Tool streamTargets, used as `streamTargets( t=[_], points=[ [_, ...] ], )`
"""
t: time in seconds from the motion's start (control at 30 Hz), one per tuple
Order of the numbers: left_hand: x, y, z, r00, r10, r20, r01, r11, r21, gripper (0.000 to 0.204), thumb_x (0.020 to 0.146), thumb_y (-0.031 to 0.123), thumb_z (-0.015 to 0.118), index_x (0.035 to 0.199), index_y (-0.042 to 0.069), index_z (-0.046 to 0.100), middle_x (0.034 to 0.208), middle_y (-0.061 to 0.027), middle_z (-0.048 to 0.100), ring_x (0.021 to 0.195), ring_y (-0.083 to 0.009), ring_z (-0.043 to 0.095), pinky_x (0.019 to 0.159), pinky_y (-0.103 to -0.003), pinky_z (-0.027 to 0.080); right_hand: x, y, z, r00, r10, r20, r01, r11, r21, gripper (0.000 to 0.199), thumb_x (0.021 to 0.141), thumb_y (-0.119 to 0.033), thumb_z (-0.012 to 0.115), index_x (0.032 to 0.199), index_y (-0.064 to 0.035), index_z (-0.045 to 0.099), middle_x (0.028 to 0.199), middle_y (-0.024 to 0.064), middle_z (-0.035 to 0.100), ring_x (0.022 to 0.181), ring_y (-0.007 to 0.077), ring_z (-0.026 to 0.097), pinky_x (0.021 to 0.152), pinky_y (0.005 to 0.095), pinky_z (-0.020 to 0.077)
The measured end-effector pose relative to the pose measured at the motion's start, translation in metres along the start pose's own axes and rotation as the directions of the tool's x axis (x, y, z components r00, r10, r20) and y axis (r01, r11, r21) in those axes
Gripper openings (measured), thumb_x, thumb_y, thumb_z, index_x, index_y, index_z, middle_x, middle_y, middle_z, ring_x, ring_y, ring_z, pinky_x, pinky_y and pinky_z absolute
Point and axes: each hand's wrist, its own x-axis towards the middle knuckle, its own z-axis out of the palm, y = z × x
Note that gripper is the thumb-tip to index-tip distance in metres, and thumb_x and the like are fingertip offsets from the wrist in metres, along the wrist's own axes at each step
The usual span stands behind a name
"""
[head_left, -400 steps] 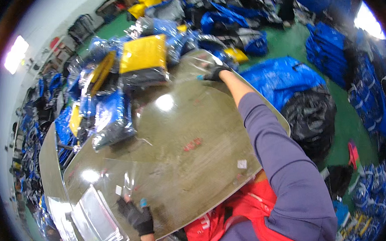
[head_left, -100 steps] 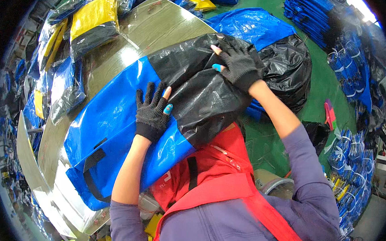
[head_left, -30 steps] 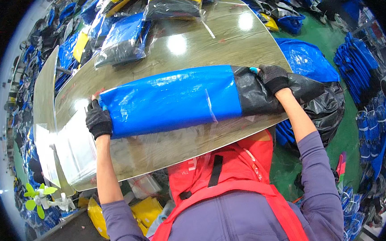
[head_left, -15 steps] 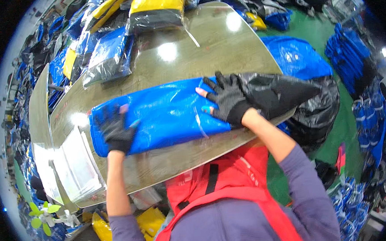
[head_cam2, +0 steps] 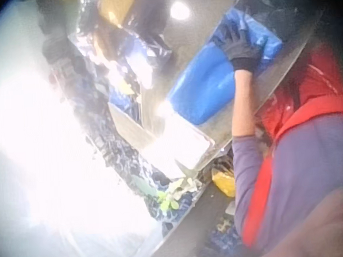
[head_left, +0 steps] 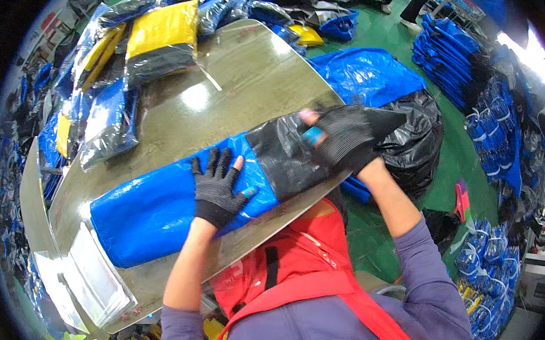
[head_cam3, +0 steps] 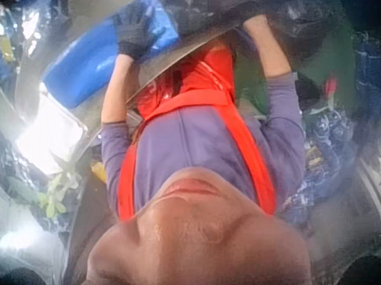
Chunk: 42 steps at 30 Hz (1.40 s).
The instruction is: The person repeatedly folds blue and black tarps on a table, places each folded tarp into a clear plastic bag, and seals the bag. The person handles tarps and plastic bags one at a time, stacking the finished packages on the table.
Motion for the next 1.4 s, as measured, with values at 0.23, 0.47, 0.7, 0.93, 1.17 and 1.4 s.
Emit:
streamTargets(
  t=[0.23,0.47,0.7,0.93,1.17,1.4],
  points=[
    [0.051,0.055,0.006,0.951,0.194,-0.241,-0.239,0.955,-0.174,0.078,0.083,0.058,0.054,0.138,0.004,0.042,0.148,-0.0249,0.032,0.14,-0.0423,0.022,0.113,-0.06,0.007,-0.007,0.103,0.062,0.911,-0.103,-0.398,0.014,0.975,-0.221,0.046,0.088,-0.044,0.05,0.131,-0.0267,0.055,0.136,0.0124,0.051,0.129,0.0386,0.042,0.107,0.0619,0.0222],
    [0.07,0.086,0.005,0.997,0.067,-0.04,-0.071,0.992,-0.109,0.075,0.076,0.062,0.051,0.141,0.025,0.044,0.149,-0.0229,0.03,0.141,-0.0443,0.015,0.109,-0.067,-0.002,-0.053,0.103,0.064,0.586,0.706,-0.397,-0.026,0.507,0.862,0.047,0.085,-0.021,0.068,0.126,-0.001,0.054,0.121,0.0133,0.06,0.108,0.0268,0.058,0.097,0.0374,0.0441],
    [0.066,0.066,0.04,0.991,0.095,-0.091,-0.129,0.59,-0.797,0.067,0.091,0.042,0.047,0.147,0.009,0.029,0.15,-0.016,0.031,0.142,-0.0307,0.022,0.115,-0.045,0.017,-0.01,-0.058,0.083,0.718,-0.347,-0.604,0.538,0.827,0.164,0.037,0.076,-0.024,0.068,0.111,-0.0134,0.065,0.137,0.023,0.047,0.128,0.0475,0.039,0.107,0.0557,0.0278],
    [0.032,0.045,0.007,0.929,0.215,-0.302,-0.25,0.965,-0.08,0.074,0.081,0.058,0.052,0.14,0.015,0.042,0.146,-0.0183,0.036,0.137,-0.038,0.028,0.109,-0.064,0.008,-0.008,-0.093,0.06,0.6,0.109,-0.793,0.339,0.863,0.375,0.057,0.071,-0.011,0.076,0.119,-0.0042,0.045,0.117,0.0138,0.052,0.104,0.0311,0.055,0.094,0.0403,0.0441],
    [0.049,0.056,0.04,0.998,0.039,0.052,-0.001,0.808,-0.59,0.064,0.084,0.047,0.052,0.137,0.011,0.047,0.148,-0.0187,0.033,0.141,-0.0345,0.023,0.114,-0.053,0.009,-0.034,-0.089,0.056,0.764,-0.354,-0.539,0.566,0.768,0.298,0.075,0.07,-0.008,0.072,0.14,-0.0094,0.044,0.13,0.0199,0.054,0.119,0.0369,0.053,0.102,0.0399,0.0414],
    [-0.043,0.02,-0.083,0.665,0.625,0.409,-0.106,0.622,-0.776,0.034,0.085,0.021,0.065,0.114,0.004,0.065,0.126,-0.022,0.056,0.127,-0.0307,0.047,0.107,-0.039,0.034,-0.013,-0.117,0.086,0.721,-0.587,-0.368,0.607,0.791,-0.07,0.048,0.071,-0.026,0.066,0.119,-0.0204,0.064,0.124,0.0119,0.059,0.121,0.0356,0.049,0.108,0.0527,0.0279]
  ],
)
